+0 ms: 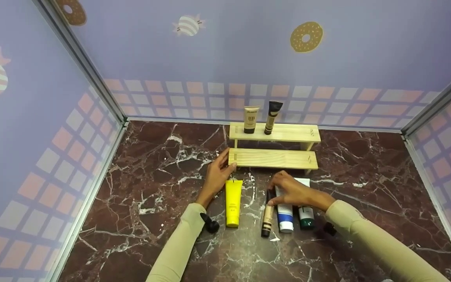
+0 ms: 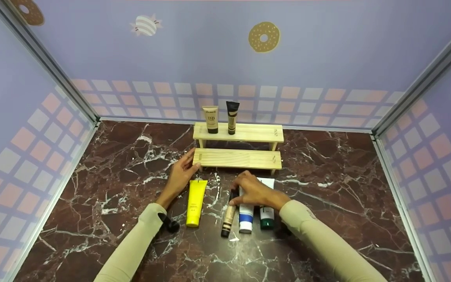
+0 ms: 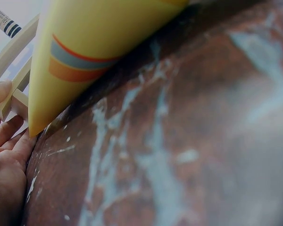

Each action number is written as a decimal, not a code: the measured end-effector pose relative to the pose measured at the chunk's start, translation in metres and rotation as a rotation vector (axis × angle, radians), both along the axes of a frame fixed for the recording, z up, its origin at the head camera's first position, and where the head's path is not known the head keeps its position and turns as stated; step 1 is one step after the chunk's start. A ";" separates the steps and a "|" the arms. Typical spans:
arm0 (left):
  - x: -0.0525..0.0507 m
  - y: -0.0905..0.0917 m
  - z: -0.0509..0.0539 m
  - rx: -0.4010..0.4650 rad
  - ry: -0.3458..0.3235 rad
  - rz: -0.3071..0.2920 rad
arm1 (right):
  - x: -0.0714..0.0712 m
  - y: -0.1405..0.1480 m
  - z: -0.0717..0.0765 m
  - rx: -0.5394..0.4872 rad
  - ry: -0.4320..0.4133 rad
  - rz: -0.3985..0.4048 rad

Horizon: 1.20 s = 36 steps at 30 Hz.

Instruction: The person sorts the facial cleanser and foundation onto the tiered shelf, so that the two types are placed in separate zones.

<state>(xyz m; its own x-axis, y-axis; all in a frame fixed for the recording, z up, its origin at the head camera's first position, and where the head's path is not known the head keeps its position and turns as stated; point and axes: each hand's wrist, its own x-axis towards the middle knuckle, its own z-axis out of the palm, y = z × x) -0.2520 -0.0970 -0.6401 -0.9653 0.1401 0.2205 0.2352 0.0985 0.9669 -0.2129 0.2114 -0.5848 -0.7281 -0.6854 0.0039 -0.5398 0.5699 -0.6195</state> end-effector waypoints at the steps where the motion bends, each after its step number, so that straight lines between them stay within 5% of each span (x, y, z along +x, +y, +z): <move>1: 0.000 0.000 0.000 -0.005 0.000 0.002 | 0.000 0.000 0.001 -0.002 -0.010 -0.009; 13: -0.001 0.000 -0.001 0.023 0.005 0.015 | -0.004 0.002 0.011 -0.080 -0.081 -0.107; 36: 0.000 -0.001 -0.001 -0.020 -0.021 0.016 | -0.010 0.013 0.031 -0.242 -0.067 -0.117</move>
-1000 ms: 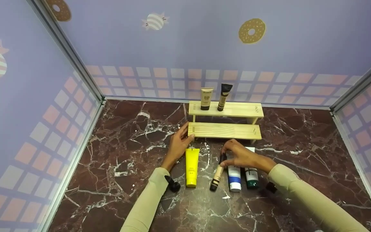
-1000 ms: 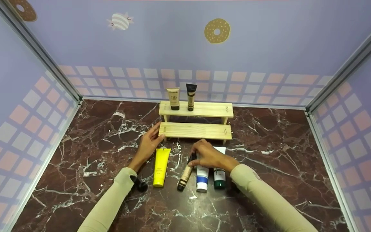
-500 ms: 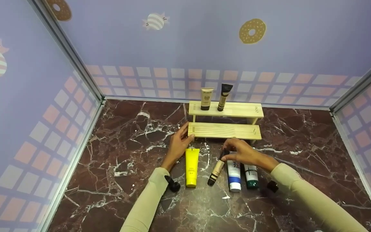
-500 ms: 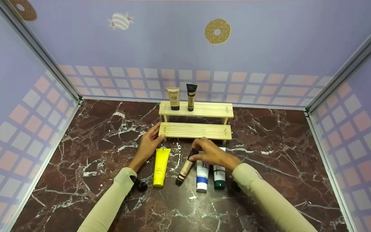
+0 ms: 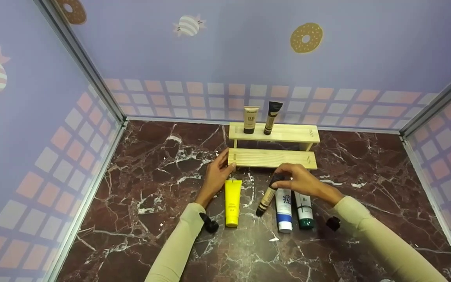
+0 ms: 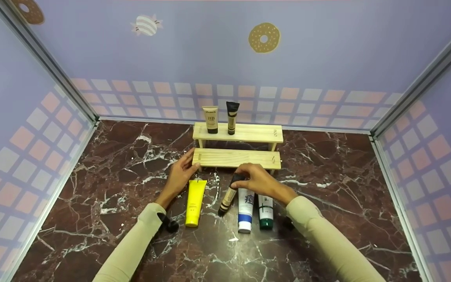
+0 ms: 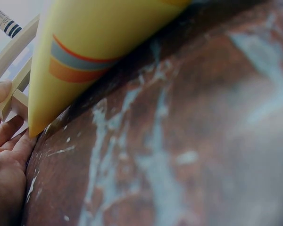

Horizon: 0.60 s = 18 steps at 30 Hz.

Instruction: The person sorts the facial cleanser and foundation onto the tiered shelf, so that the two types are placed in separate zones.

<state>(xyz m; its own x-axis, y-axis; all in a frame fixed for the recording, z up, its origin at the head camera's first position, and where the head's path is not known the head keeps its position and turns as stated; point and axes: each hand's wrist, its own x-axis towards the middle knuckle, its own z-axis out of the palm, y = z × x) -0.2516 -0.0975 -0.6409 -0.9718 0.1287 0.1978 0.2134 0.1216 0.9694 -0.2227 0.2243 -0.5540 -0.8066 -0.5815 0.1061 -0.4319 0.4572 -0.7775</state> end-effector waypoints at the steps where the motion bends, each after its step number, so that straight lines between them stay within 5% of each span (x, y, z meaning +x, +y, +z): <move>1: 0.000 0.000 0.000 -0.003 -0.004 0.003 | 0.000 0.000 0.001 -0.006 -0.005 -0.006; 10: -0.001 0.000 0.002 -0.004 -0.003 0.008 | 0.001 -0.004 0.008 -0.070 0.015 -0.031; 18: 0.000 0.000 0.002 -0.014 0.006 0.010 | 0.008 -0.013 0.012 -0.123 0.142 -0.025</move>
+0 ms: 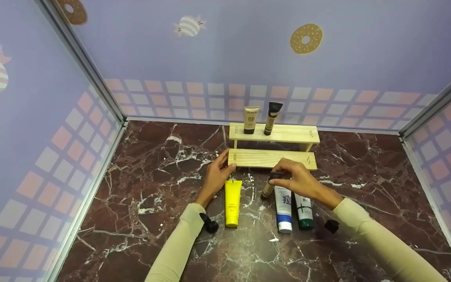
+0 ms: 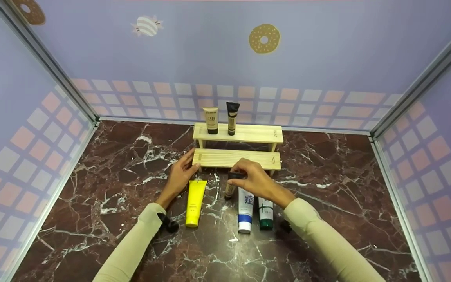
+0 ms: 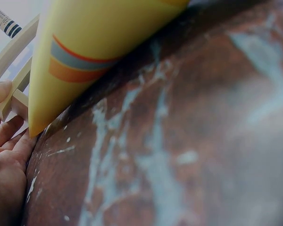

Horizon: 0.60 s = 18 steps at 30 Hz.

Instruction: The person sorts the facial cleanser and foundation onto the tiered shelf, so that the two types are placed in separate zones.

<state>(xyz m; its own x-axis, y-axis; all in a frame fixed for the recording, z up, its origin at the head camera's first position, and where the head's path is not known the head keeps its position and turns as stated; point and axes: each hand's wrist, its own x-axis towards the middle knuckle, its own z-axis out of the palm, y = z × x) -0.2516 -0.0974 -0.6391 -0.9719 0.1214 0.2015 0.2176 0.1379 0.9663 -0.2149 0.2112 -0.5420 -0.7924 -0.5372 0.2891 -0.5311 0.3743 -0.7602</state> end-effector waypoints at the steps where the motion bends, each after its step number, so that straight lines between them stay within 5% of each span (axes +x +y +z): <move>1: 0.000 0.000 0.000 -0.001 0.002 -0.001 | 0.001 -0.001 0.000 0.006 0.030 0.006; 5: -0.001 0.000 0.000 0.012 0.007 -0.008 | 0.004 -0.005 0.000 0.036 0.122 0.016; 18: -0.001 0.001 -0.003 0.049 0.026 -0.028 | 0.010 -0.004 -0.018 0.014 0.057 0.093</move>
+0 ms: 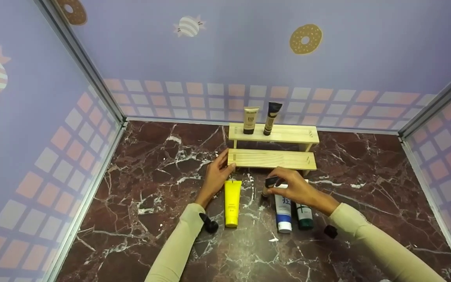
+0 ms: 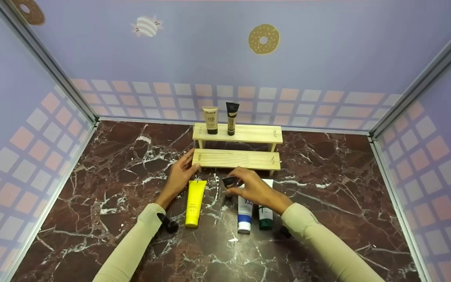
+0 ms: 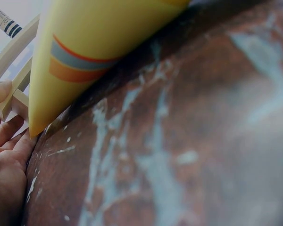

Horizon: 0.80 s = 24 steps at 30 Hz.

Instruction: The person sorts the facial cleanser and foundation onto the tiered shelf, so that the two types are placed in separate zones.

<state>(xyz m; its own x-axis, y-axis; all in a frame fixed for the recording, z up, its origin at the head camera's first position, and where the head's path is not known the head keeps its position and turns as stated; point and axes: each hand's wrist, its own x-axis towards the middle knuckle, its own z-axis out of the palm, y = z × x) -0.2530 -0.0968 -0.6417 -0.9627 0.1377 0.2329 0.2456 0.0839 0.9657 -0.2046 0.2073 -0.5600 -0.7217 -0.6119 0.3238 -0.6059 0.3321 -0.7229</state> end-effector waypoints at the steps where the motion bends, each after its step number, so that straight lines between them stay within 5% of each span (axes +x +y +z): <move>1: 0.000 0.000 0.000 0.000 -0.001 0.000 | 0.000 0.000 -0.002 -0.005 -0.007 0.002; 14: 0.000 0.000 0.000 0.007 -0.022 0.005 | -0.009 0.013 0.019 -0.144 -0.095 -0.060; 24: 0.001 -0.001 0.001 0.000 -0.005 -0.001 | -0.019 0.026 0.038 -0.170 -0.033 -0.174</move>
<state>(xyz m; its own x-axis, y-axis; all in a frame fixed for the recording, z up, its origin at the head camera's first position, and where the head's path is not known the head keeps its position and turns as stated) -0.2523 -0.0973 -0.6406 -0.9637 0.1384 0.2284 0.2411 0.0834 0.9669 -0.2236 0.2336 -0.5222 -0.8232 -0.4164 0.3859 -0.5253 0.3008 -0.7960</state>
